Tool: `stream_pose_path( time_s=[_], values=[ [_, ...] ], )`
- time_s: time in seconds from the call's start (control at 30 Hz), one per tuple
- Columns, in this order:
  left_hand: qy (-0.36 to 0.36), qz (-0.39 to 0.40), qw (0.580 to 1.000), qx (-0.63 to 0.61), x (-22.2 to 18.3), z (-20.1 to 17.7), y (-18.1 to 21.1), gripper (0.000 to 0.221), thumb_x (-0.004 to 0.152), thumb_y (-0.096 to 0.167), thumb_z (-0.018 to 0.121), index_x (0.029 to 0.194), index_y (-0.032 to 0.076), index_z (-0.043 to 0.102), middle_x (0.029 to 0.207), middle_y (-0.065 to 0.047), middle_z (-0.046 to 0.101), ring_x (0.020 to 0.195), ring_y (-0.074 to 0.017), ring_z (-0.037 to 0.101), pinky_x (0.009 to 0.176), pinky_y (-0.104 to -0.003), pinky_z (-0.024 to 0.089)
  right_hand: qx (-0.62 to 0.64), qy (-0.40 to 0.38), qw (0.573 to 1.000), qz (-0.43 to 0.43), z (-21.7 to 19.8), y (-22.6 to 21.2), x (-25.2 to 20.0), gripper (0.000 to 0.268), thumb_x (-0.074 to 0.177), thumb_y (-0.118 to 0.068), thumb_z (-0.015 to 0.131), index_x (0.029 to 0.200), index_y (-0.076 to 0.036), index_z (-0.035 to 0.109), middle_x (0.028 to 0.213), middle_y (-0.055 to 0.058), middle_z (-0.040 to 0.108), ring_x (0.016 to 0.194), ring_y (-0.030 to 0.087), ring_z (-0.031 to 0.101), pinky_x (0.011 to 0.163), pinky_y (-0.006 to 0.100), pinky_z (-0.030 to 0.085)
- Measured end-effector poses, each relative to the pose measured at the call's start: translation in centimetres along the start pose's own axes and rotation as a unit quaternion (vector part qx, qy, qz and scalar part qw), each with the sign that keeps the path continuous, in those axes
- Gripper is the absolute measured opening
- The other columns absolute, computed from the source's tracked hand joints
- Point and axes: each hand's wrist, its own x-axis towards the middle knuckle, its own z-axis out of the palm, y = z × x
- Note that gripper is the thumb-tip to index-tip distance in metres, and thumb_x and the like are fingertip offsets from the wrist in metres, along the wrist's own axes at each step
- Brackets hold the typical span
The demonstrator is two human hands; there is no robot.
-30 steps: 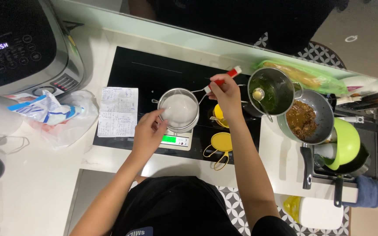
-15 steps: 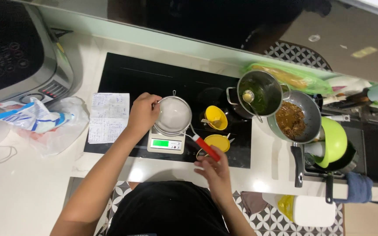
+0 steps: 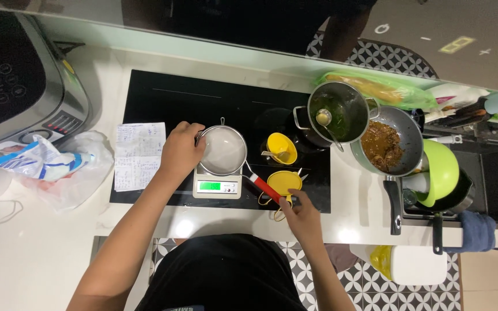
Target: The recorder is weighing and preparing various ingredients for a recipe, including melting butter and sifting powder.
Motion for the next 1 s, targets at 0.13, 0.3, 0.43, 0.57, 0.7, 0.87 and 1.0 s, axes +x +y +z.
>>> stream_pose_path(
  time_s=[0.13,0.3,0.43,0.57,0.7,0.87,1.0],
  values=[
    [-0.004,-0.009,1.0,0.0,0.0,-0.8,0.9,0.027,0.087,0.012,0.074,0.113,0.005,0.073,0.092,-0.014,0.065,0.085,-0.0322,0.066,0.073,-0.043,0.054,-0.107,0.093,0.982,-0.125,1.1,2.1,1.9,0.053,0.081,-0.036,0.084,0.123,-0.009,0.066,0.084,0.013,0.061,0.069,0.027,0.058,0.063,0.04,0.051],
    [-0.016,-0.015,1.0,-0.004,-0.1,-1.8,2.0,0.026,0.092,0.015,0.072,0.116,0.004,0.073,0.092,-0.013,0.065,0.084,-0.0305,0.066,0.071,-0.042,0.054,-0.149,0.032,0.952,-0.265,2.8,2.3,2.7,0.057,0.068,-0.03,0.091,0.116,-0.01,0.069,0.114,0.017,0.055,0.106,0.037,0.049,0.09,0.045,0.047],
    [-0.002,0.0,1.0,-0.015,-0.3,-2.6,3.2,0.026,0.092,0.017,0.073,0.114,0.004,0.073,0.094,-0.012,0.066,0.084,-0.0297,0.067,0.071,-0.042,0.054,-0.165,0.018,0.955,-0.247,4.6,4.2,3.8,0.05,0.071,-0.024,0.088,0.116,-0.013,0.07,0.116,0.013,0.058,0.11,0.037,0.049,0.093,0.044,0.047],
    [-0.01,-0.028,0.999,-0.028,-0.3,-3.4,4.2,0.028,0.09,0.021,0.074,0.114,0.005,0.074,0.094,-0.012,0.067,0.081,-0.0294,0.066,0.07,-0.042,0.053,-0.154,0.022,0.953,-0.261,5.3,4.6,4.1,0.049,0.071,-0.021,0.087,0.117,-0.013,0.07,0.114,0.012,0.059,0.109,0.037,0.05,0.094,0.045,0.046],
    [0.0,-0.019,0.999,-0.033,-0.4,-3.8,4.8,0.031,0.09,0.023,0.076,0.114,0.004,0.073,0.095,-0.012,0.068,0.085,-0.03,0.067,0.071,-0.041,0.054,-0.138,0.032,0.951,-0.275,5.7,4.4,3.9,0.048,0.072,-0.019,0.085,0.117,-0.012,0.07,0.112,0.011,0.059,0.107,0.036,0.051,0.094,0.045,0.047],
    [0.002,-0.001,1.0,-0.024,-0.5,-4.1,5.3,0.033,0.089,0.024,0.076,0.115,0.004,0.073,0.095,-0.013,0.068,0.088,-0.0309,0.067,0.073,-0.043,0.055,-0.131,0.045,0.949,-0.285,6.1,4.1,4.1,0.046,0.072,-0.017,0.085,0.115,-0.011,0.071,0.11,0.011,0.06,0.104,0.035,0.052,0.092,0.045,0.047],
    [0.017,0.009,1.0,-0.011,-0.7,-3.5,4.5,0.033,0.091,0.024,0.077,0.117,0.005,0.072,0.097,-0.013,0.068,0.09,-0.0312,0.067,0.074,-0.042,0.055,-0.122,0.053,0.943,-0.307,6.5,3.6,4.0,0.047,0.072,-0.017,0.086,0.115,-0.009,0.07,0.112,0.013,0.058,0.102,0.037,0.052,0.089,0.046,0.047]
  ],
)
